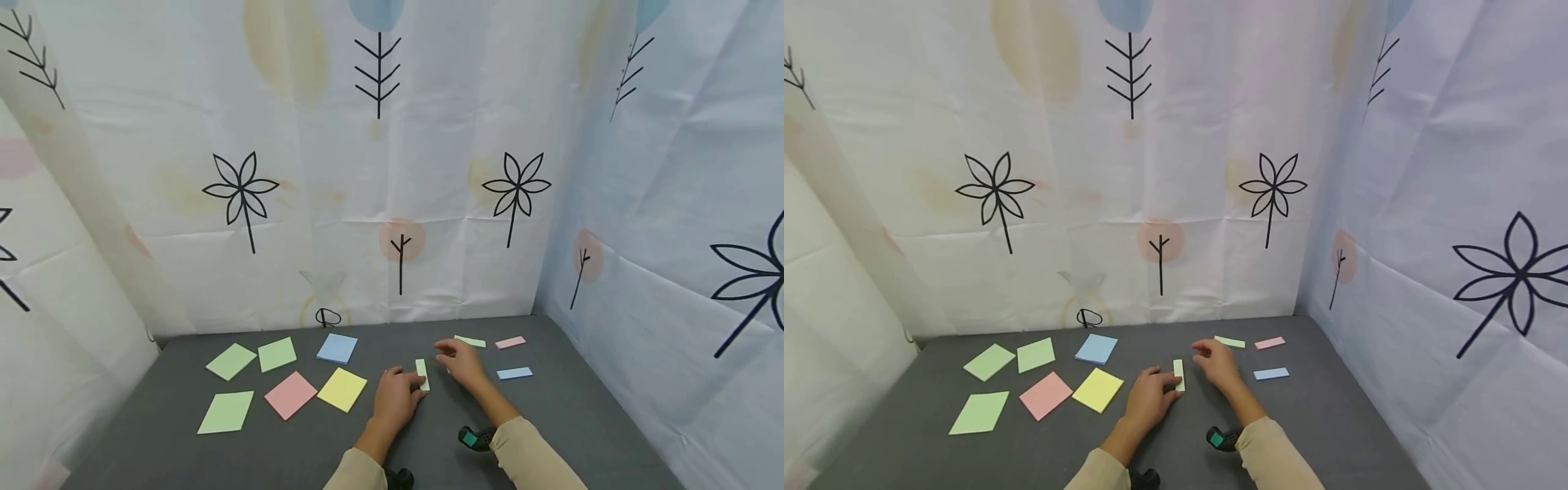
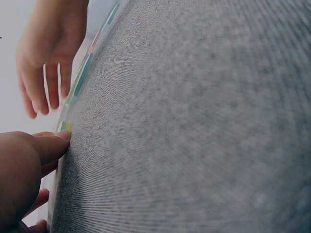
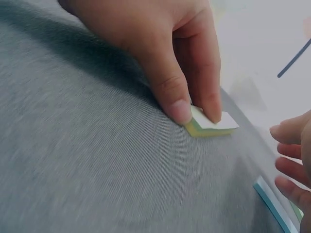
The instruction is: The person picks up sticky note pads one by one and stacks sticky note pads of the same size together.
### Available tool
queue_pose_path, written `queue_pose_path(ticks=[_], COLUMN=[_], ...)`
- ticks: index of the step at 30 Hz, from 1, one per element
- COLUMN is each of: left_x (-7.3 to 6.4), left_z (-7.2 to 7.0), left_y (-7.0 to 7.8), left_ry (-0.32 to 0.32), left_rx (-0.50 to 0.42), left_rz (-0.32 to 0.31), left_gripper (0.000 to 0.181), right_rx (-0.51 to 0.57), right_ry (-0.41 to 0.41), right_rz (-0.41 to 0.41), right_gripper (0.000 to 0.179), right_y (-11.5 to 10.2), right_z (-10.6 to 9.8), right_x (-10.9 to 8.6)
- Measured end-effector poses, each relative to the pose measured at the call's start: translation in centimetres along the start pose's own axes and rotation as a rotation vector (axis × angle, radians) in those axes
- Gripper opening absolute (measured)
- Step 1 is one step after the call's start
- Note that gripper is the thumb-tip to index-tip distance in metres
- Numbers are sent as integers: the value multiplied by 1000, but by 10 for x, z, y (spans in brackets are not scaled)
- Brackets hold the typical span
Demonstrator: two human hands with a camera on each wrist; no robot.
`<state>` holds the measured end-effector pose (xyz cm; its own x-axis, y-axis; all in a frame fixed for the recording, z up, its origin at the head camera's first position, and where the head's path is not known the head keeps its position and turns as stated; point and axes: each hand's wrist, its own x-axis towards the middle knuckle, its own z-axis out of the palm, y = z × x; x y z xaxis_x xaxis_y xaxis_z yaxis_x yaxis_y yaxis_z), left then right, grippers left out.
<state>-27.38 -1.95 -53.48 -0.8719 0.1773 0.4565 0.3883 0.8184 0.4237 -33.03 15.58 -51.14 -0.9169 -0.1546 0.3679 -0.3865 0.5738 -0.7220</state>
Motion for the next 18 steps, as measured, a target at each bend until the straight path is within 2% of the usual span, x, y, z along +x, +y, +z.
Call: queue_pose_path(ticks=[6, 13, 18], left_x=[0, 0, -1], left_z=[-4, -4, -3], left_y=[-1, 0, 1], left_ry=[1, -1, 1], left_rx=[-12, -21, -31], left_rz=[-1, -6, 0], left_gripper=[23, 23, 23], right_rx=[-77, -142, -211], right_ry=[57, 39, 34], right_rz=[17, 36, 94], right_gripper=[22, 23, 26], right_y=[1, 1, 8], right_z=[-12, -27, -35], right_x=[-14, -30, -40])
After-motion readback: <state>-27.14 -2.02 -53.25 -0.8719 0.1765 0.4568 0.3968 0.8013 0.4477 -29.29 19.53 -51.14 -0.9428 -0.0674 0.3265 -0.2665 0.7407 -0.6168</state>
